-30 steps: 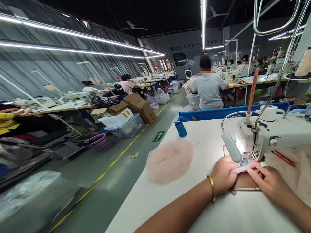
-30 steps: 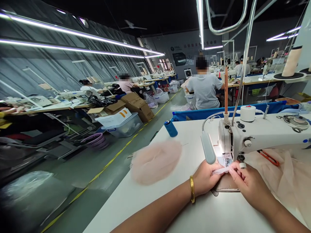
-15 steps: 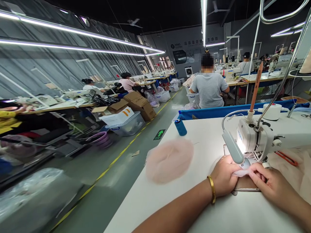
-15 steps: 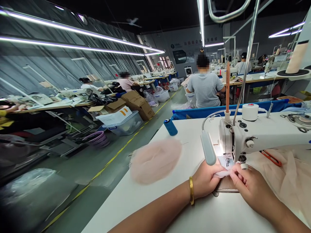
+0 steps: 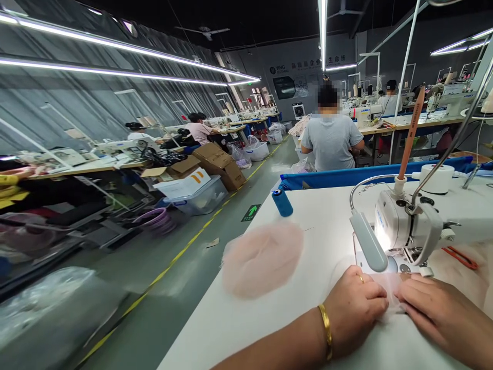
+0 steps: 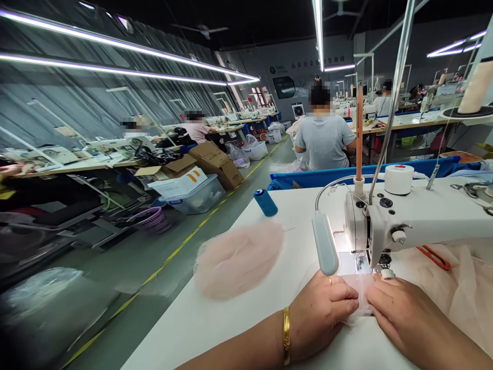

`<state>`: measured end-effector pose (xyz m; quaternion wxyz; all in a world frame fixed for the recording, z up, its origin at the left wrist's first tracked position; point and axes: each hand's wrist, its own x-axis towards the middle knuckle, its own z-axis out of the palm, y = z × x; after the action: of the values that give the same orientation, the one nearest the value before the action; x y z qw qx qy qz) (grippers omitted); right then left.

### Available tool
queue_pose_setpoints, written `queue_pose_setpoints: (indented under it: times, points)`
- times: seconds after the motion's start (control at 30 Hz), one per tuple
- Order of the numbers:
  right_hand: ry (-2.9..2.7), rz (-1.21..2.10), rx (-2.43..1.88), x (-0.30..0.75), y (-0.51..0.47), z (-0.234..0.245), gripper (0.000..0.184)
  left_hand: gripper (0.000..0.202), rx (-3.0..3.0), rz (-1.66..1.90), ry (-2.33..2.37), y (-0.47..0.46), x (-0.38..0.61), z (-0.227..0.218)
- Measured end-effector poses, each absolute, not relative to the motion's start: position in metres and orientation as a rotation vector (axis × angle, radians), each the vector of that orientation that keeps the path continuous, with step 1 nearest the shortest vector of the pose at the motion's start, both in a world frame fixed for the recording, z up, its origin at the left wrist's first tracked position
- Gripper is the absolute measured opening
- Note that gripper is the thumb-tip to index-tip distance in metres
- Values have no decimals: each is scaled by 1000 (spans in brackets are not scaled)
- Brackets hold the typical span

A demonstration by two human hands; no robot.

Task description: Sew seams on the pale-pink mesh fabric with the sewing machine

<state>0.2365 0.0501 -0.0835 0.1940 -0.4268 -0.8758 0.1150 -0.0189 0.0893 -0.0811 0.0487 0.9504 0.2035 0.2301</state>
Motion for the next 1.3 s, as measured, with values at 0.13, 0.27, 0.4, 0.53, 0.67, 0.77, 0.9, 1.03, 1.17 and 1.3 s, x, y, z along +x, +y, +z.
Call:
queue_pose_setpoints:
  times: [0.13,0.27,0.4,0.53,0.67,0.77,0.9,1.03,1.17,1.3]
  points:
    - [-2454,285,-1205,236,50,-85,22,12,2914,659,647,88,-17,-79]
    - [-2442,216,-1214,235,51,-87,23,11,2919,633,673,89,-16,-79]
    - [-2403,168,-1238,235,55,-90,24,11,2942,628,675,95,-15,-80]
    - [-2409,176,-1241,235,60,-89,29,7,2956,618,725,102,-13,-81]
    - [-2428,172,-1192,233,60,-86,35,5,2966,655,719,105,-16,-79]
    - [-2441,118,-1147,231,57,-83,36,8,2966,645,602,106,-20,-77]
    - [-2470,36,-1108,232,57,-80,36,8,3004,531,529,107,-22,-75]
    - [-2449,-1,-1093,233,58,-79,33,11,3025,510,524,106,-21,-75]
    - [-2444,54,-1123,231,57,-80,31,11,3018,511,534,103,-22,-72]
    - [-2432,116,-1159,231,57,-80,30,9,3033,505,539,102,-21,-71]
